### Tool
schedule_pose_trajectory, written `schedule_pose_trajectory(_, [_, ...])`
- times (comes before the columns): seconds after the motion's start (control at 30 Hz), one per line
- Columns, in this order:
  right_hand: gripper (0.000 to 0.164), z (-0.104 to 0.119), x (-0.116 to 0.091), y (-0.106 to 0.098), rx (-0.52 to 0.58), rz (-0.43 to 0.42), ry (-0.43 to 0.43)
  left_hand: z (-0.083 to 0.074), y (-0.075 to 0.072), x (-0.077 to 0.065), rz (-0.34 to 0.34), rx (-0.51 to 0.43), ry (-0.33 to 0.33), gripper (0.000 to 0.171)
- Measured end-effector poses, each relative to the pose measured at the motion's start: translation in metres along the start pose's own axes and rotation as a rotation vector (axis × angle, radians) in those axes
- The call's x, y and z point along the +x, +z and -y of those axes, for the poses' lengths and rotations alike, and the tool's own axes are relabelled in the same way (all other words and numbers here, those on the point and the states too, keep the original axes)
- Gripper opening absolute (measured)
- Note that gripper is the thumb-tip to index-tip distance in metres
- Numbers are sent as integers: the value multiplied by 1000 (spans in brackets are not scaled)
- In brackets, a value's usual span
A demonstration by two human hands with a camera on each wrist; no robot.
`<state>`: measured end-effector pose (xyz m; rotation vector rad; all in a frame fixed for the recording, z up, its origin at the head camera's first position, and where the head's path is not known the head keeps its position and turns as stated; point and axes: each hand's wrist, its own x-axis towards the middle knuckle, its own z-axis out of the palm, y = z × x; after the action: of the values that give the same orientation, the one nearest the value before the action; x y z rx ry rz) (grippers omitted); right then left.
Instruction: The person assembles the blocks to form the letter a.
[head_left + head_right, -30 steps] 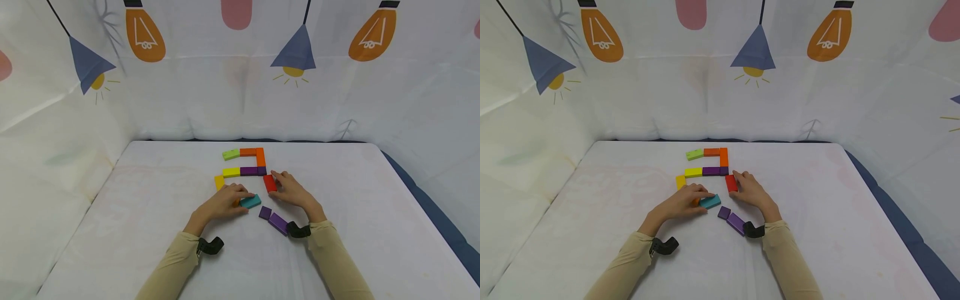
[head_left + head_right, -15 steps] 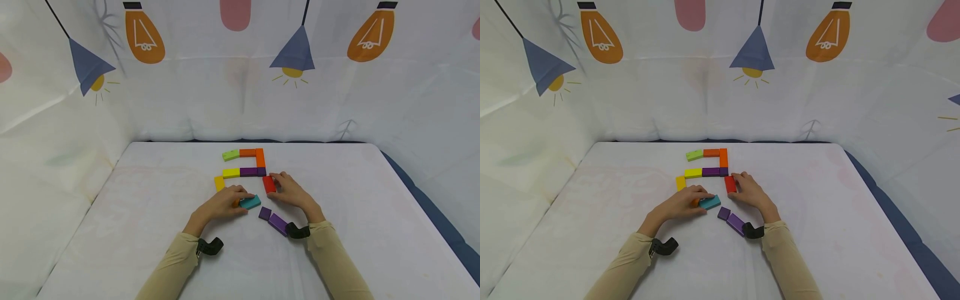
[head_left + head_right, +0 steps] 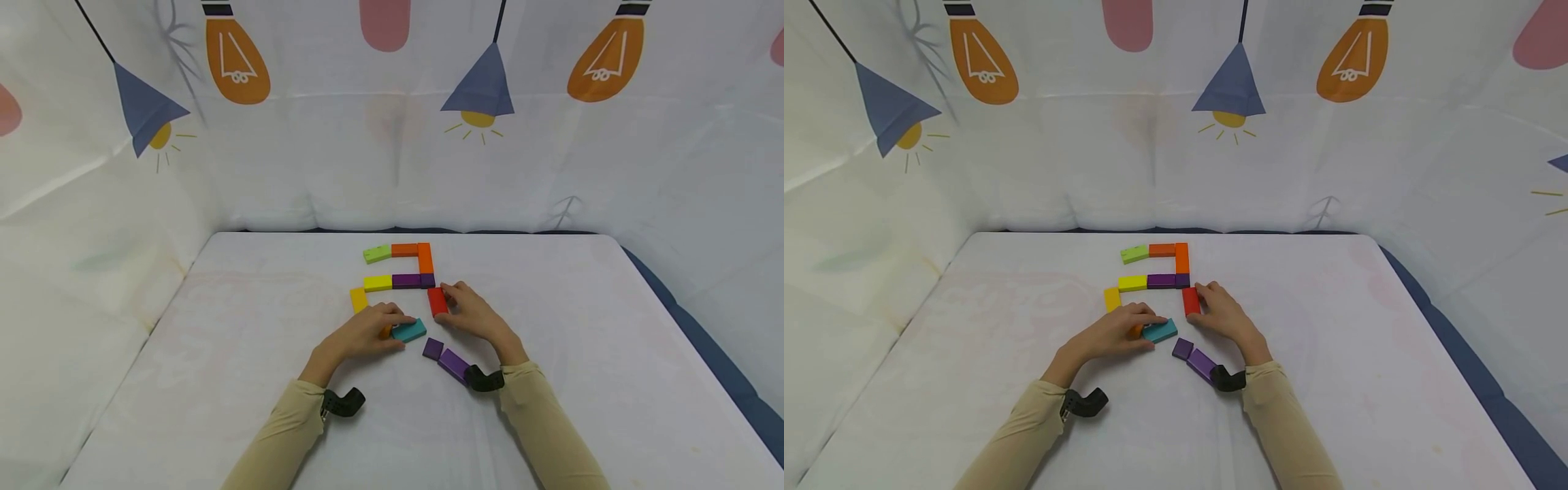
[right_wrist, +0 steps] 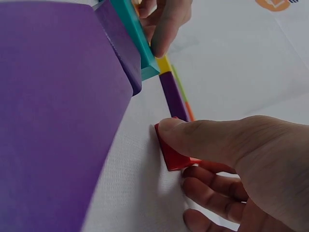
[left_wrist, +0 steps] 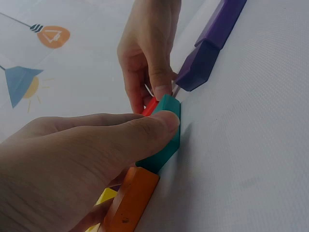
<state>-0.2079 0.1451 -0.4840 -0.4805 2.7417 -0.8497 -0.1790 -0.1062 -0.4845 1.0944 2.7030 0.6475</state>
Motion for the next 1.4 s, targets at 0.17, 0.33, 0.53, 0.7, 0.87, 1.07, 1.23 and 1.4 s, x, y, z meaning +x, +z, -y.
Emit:
schedule_pose_trajectory(0.17, [70, 2, -1, 0, 4, -6, 0, -1, 0, 0, 2, 1, -6, 46])
schedule_pose_trajectory(0.33, [71, 4, -1, 1, -7, -3, 0, -1, 0, -1, 5, -9, -16, 46])
schedule_pose_trajectory(0.53, [70, 7, 0, 4, -2, -8, 11, 0, -1, 0, 5, -9, -20, 46])
schedule_pose_trajectory(0.7, [69, 9, 1, 5, 1, -10, 28, 0, -1, 0, 8, -5, -15, 46])
schedule_pose_trajectory(0.87, [69, 11, 1, 5, 0, -21, 25, 0, -1, -1, 7, 4, -15, 46])
schedule_pose_trajectory(1.07, [67, 12, 2, 6, -5, -32, 10, 0, -1, 0, 4, -1, -11, 46])
schedule_pose_trajectory(1.23, [67, 13, 2, 6, -6, -40, -2, 0, -1, 0, 5, 1, -9, 46])
schedule_pose_trajectory(1.4, [68, 13, 2, 7, -17, -49, 9, 0, -1, 1, 9, 2, -16, 46])
